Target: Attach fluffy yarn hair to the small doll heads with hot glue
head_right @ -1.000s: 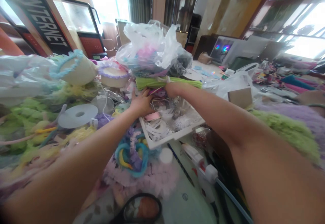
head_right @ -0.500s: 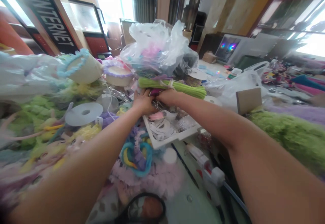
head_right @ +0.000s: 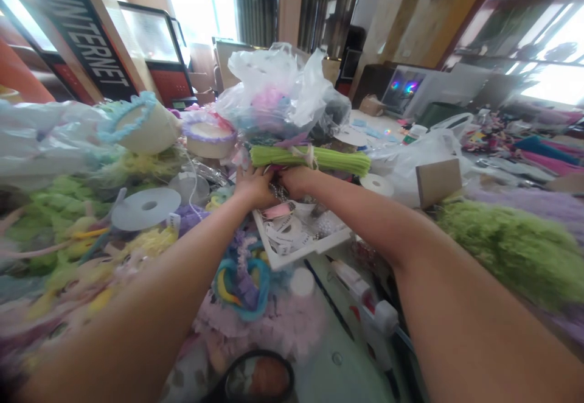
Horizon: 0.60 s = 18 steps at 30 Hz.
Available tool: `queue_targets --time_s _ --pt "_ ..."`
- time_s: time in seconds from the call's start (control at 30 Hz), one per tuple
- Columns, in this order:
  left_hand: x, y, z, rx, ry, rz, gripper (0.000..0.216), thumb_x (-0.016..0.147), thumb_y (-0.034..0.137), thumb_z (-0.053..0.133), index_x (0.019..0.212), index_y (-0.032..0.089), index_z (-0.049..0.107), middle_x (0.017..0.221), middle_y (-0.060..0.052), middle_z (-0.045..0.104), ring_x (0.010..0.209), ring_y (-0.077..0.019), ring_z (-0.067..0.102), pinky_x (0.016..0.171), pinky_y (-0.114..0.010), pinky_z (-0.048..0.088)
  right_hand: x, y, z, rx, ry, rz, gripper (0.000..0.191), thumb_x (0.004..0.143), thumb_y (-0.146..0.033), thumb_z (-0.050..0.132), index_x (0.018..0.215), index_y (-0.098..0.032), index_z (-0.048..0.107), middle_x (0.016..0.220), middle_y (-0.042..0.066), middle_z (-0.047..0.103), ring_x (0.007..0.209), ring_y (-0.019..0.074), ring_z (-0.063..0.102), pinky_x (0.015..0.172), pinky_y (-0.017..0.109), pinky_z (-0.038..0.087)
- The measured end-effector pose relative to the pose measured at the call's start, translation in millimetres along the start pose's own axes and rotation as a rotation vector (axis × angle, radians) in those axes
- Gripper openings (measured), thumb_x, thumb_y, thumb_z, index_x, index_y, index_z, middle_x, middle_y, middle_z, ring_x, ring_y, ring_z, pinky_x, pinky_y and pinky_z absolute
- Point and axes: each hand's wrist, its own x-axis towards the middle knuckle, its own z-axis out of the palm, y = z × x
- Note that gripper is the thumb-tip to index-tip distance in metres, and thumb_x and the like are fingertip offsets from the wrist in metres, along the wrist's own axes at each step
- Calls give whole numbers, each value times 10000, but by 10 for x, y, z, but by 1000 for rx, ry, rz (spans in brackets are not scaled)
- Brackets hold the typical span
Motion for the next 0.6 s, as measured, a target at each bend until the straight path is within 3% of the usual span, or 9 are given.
queue_targets --time_s 0.13,0.27,0.4,0.6 --pt "20 12 6 29 -13 -20 820 630 495 651 1390 255 456 1515 -109 363 1420 -398 193 1139 -618 57 40 81 148 -81 116 -37 485 866 -201 517 1349 -170 504 1333 163 542 1090 308 595 817 377 467" --pt "16 21 6 30 -12 -23 515 713 360 577 1217 271 630 1508 -90 376 1415 -386 221 1130 -632 72 10 169 155 -131 116 -144 386 906 -190 468 1276 -214 575 1245 122 608 1068 269 600 796 353 461" --pt "1 28 9 16 25 -33 457 779 240 478 1201 245 653 1490 -85 409 1409 -375 245 1137 -614 90 -59 185 139 -160 107 -185 380 913 -191 456 1274 -204 575 1257 131 594 1083 264 576 790 345 451" --pt "4 39 13 -32 47 -54 432 758 311 527 1156 254 684 1463 -88 450 1397 -374 275 1149 -589 97 -260 210 157 -166 25 -106 299 819 -179 557 1093 -136 669 1130 168 638 887 253 631 693 326 450"
